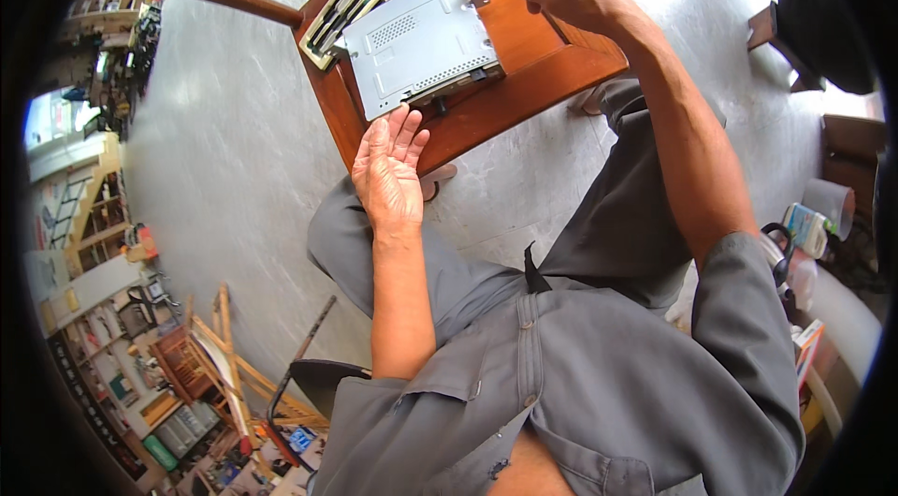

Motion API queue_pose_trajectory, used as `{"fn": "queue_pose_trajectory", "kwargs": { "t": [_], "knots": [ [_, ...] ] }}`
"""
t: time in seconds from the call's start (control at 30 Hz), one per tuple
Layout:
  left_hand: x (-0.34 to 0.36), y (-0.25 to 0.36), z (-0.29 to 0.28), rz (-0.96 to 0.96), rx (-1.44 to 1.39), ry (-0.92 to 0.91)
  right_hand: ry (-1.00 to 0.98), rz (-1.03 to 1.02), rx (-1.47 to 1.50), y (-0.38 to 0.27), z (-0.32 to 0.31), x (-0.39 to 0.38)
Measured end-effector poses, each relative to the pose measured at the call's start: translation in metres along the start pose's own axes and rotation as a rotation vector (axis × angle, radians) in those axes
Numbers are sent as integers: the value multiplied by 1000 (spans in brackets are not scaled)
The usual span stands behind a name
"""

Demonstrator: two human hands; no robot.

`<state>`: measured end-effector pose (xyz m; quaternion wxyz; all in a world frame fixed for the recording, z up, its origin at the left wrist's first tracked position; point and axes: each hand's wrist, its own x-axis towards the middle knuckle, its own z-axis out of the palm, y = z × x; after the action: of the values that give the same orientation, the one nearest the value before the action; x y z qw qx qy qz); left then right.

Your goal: The person sits cross-legged on a chair and uses a screwdriver to remove screws from a silver electronic device placed on a wooden table. After unscrewing several fasteners, the person lifts the device, inspects it, and then walks to a tool cabinet to retrieve another tool before returning to the table.

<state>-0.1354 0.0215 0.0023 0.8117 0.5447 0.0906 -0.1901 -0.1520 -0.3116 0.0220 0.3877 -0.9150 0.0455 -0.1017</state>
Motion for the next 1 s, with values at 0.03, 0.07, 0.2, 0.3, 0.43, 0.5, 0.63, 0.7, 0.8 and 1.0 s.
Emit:
{"fn": "queue_pose_trajectory", "kwargs": {
  "t": [0.03, 0.07, 0.2, 0.3, 0.43, 0.5, 0.63, 0.7, 0.8, 1.0],
  "knots": [
    [0, 1, 2, 0, 42, 17, -26, 30, 12, 1, 1, -5],
    [0, 4, 4, 5, 84, 40, -22, 16, 3, 2, 3, -9],
    [5, 5, -1, 14, 84, 57, -30, -14, -44, 3, 12, -16],
    [6, 5, -1, 6, 59, 83, 0, -124, 29, 4, 15, -16],
    [5, 6, 1, -1, 61, 97, 23, -179, 20, 2, 16, -11],
    [4, 7, 0, -17, 57, 89, -1, -162, 13, -5, 11, -10],
    [5, 9, 0, -52, 37, 66, 2, -150, -15, -3, 15, -3],
    [4, 9, 1, -59, 28, 69, 25, -150, -37, -2, 21, -1],
    [3, 10, 0, -64, 12, 66, 44, -160, -52, -7, 22, -2],
    [5, 9, -3, -66, 3, 61, 51, -180, -54, -9, 21, -7]
  ]
}}
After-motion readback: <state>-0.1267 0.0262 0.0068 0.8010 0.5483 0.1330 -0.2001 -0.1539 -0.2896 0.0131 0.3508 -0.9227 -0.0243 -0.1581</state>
